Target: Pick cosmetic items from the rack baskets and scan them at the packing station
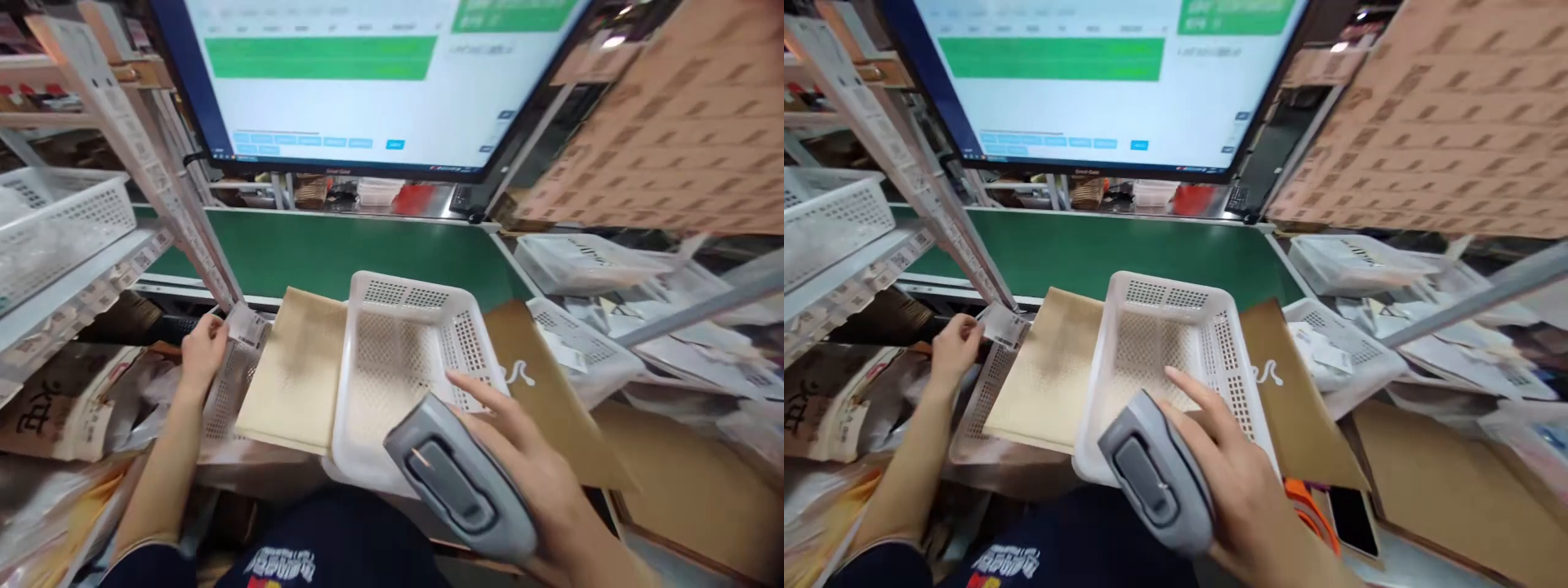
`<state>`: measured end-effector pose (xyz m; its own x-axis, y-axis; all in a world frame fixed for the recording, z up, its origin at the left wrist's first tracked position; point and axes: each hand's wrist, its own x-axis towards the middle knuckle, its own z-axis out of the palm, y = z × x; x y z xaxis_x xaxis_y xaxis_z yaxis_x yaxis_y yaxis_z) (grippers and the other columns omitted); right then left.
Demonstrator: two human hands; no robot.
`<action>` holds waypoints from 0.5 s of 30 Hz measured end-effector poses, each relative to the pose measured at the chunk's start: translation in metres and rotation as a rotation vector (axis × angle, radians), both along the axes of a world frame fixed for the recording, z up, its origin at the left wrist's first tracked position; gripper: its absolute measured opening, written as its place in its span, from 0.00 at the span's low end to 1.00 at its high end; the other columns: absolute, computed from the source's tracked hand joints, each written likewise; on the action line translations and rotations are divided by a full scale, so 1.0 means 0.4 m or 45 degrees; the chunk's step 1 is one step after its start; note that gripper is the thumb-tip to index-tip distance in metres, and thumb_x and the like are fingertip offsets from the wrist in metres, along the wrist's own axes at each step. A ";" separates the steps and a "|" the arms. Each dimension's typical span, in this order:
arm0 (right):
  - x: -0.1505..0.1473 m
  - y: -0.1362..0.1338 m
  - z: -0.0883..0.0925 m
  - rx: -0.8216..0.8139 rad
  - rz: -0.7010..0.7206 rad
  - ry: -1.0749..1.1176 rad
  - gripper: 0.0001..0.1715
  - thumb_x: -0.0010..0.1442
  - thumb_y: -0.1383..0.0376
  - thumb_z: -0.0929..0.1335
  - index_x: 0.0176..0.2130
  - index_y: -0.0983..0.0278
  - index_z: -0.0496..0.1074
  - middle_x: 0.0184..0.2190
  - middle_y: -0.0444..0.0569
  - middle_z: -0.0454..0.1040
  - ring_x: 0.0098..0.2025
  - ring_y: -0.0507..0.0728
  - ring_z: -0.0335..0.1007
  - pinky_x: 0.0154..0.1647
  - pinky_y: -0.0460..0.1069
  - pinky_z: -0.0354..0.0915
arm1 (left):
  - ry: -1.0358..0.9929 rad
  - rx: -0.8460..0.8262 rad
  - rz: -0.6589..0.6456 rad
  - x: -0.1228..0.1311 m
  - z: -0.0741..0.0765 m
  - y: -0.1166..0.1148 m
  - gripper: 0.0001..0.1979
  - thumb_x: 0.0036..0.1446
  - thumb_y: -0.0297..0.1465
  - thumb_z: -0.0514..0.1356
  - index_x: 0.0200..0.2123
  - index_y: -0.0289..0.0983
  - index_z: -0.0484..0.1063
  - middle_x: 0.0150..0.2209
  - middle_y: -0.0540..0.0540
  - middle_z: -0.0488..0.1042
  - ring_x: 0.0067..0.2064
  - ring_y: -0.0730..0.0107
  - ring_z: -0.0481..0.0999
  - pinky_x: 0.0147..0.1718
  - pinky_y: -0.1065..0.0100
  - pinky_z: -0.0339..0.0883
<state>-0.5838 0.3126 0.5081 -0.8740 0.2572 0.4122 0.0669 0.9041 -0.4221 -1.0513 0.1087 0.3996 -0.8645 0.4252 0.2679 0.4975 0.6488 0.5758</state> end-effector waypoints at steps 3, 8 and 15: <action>-0.062 0.002 0.053 0.142 0.039 -0.072 0.48 0.57 0.68 0.69 0.73 0.66 0.59 0.71 0.70 0.64 0.61 0.74 0.77 0.47 0.62 0.83 | 0.064 0.535 -0.291 0.083 0.160 0.053 0.11 0.64 0.41 0.67 0.40 0.39 0.73 0.30 0.51 0.78 0.25 0.69 0.76 0.27 0.70 0.69; -0.106 0.032 0.106 0.019 -0.049 -0.465 0.44 0.57 0.70 0.67 0.71 0.70 0.64 0.52 0.61 0.77 0.50 0.70 0.80 0.48 0.65 0.80 | 0.067 0.842 -0.608 0.318 0.224 0.168 0.08 0.65 0.35 0.69 0.38 0.39 0.73 0.24 0.56 0.72 0.19 0.76 0.68 0.19 0.74 0.61; 0.082 0.094 0.005 -0.019 -0.089 -0.225 0.45 0.57 0.71 0.64 0.72 0.59 0.61 0.57 0.58 0.77 0.55 0.68 0.80 0.50 0.61 0.79 | -0.431 0.660 -0.923 0.390 0.108 0.200 0.30 0.66 0.51 0.67 0.63 0.42 0.68 0.56 0.37 0.80 0.36 0.65 0.84 0.32 0.64 0.79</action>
<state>-0.5508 0.3502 0.5102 -0.9123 0.3244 0.2498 0.2033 0.8884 -0.4115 -0.8952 0.1886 0.4428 -0.5032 0.7868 0.3574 0.4323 -0.1290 0.8925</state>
